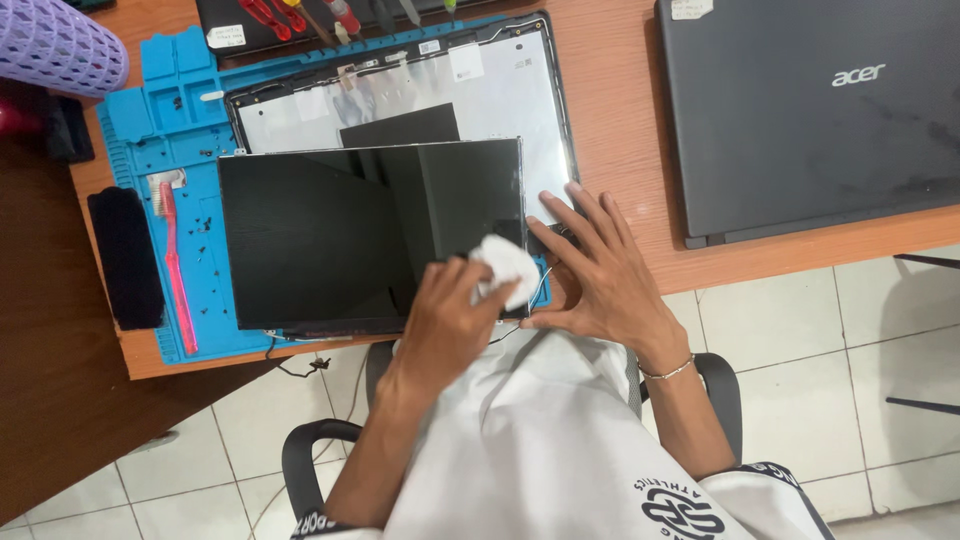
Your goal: The person wipes the surface of a laptop screen panel using a cloth. They kemudian pick up the panel and wipe its edges and glass surface with the cloth.
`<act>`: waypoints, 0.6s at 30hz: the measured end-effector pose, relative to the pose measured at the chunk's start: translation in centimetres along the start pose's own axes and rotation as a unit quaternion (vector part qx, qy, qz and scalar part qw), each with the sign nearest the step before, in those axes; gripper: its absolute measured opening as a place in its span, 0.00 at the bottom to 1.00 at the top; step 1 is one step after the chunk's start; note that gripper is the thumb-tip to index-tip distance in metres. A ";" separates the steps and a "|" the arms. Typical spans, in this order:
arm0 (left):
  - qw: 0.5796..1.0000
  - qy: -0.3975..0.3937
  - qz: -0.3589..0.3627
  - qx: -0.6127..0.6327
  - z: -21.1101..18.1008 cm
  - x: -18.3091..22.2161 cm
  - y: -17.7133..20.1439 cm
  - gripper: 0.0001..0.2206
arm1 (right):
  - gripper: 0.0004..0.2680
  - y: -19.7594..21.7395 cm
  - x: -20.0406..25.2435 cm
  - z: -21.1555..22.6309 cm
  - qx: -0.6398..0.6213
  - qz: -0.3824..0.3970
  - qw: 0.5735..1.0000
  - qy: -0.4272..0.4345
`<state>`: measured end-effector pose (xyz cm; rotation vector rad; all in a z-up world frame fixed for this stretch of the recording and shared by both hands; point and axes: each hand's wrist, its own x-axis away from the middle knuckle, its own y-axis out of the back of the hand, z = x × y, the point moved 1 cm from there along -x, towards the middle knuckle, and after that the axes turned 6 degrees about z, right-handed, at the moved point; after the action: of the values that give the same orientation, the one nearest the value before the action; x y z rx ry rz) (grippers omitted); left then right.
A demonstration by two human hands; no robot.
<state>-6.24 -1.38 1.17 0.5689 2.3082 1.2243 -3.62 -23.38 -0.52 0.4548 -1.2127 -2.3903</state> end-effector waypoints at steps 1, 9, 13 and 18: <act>1.000 -0.013 0.008 0.018 -0.3 0.6 0.1 0.14 | 0.41 0.0 0.0 0.0 0.003 0.001 1.000 0.001; 0.999 0.043 -0.021 0.002 1.3 0.4 1.6 0.16 | 0.42 0.0 -0.1 0.1 0.003 0.002 1.000 -0.002; 1.000 0.014 -0.012 -0.020 0.5 -0.8 -0.1 0.16 | 0.42 0.1 0.1 0.1 0.003 0.000 1.000 -0.003; 0.998 -0.017 0.036 0.056 0.1 1.3 1.2 0.14 | 0.41 0.0 0.1 -0.1 0.012 0.001 1.000 0.003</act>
<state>-7.02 -0.01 1.84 0.7110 2.3576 1.1144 -3.63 -23.53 -0.57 0.4673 -1.2405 -2.3723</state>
